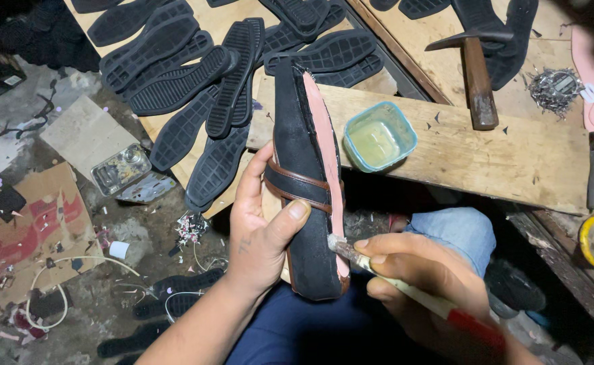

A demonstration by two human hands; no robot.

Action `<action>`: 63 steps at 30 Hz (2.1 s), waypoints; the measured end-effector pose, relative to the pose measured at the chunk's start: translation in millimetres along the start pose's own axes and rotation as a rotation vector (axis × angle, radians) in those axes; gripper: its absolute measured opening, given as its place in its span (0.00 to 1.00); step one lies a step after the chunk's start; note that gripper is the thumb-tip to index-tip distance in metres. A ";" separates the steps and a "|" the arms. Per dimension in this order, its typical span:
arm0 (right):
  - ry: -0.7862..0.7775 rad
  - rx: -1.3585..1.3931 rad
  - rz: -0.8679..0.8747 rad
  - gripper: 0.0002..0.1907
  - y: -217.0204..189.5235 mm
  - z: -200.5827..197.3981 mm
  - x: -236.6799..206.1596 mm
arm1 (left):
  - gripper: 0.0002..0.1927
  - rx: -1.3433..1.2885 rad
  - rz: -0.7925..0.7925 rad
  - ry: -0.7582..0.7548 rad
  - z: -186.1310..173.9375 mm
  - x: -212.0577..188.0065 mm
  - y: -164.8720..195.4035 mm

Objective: The person applies glue to the pink insole of a black shoe using a brush, then places the shoe on a shelf. They then pick up a black rubber sole and apply glue to its textured surface with the same brush.

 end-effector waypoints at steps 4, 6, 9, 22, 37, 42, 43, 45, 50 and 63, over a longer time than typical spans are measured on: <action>0.026 0.031 -0.045 0.14 3.2 0.1 -5.0 | 0.41 0.007 0.001 0.009 -0.3 0.4 -0.3; -0.003 0.009 -0.020 0.14 5.4 -1.2 -8.2 | 0.41 0.009 -0.002 0.014 -0.1 0.9 -0.7; -0.046 0.016 0.008 0.14 8.1 -3.5 -13.1 | 0.41 0.010 -0.013 0.032 0.2 1.9 -1.5; 0.182 0.216 0.120 0.07 17.7 -32.1 -12.1 | 0.34 -0.368 -0.196 0.171 -39.4 -5.3 -27.8; 0.244 -0.261 0.592 0.09 122.4 -32.5 54.7 | 0.30 -0.913 -0.547 0.245 -81.2 -4.1 -57.1; 0.187 -0.484 0.303 0.08 141.4 -29.4 69.0 | 0.20 -0.870 -0.615 0.312 -92.4 -16.1 -62.0; 0.179 -0.527 0.308 0.08 145.1 -28.7 70.4 | 0.19 -0.879 -0.611 0.327 -94.6 -18.7 -64.8; 0.174 -0.555 0.303 0.09 151.2 -27.8 71.5 | 0.17 -0.899 -0.608 0.359 -97.4 -23.6 -70.2; 0.178 -0.608 0.269 0.08 160.8 -26.7 75.5 | 0.21 -0.923 -0.540 0.358 -94.6 -19.6 -70.8; 0.301 -0.499 0.231 0.09 134.2 -34.0 70.1 | 0.46 -0.512 -0.206 0.176 -74.6 -17.8 -18.7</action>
Point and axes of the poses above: each hand's wrist, its own x-axis towards the middle knuckle, its own z-axis out of the palm, y = z × x, the point moved 1 cm from there along x, towards the middle knuckle, and after that the axes turned 13 degrees about z, right-handed, at the moved point
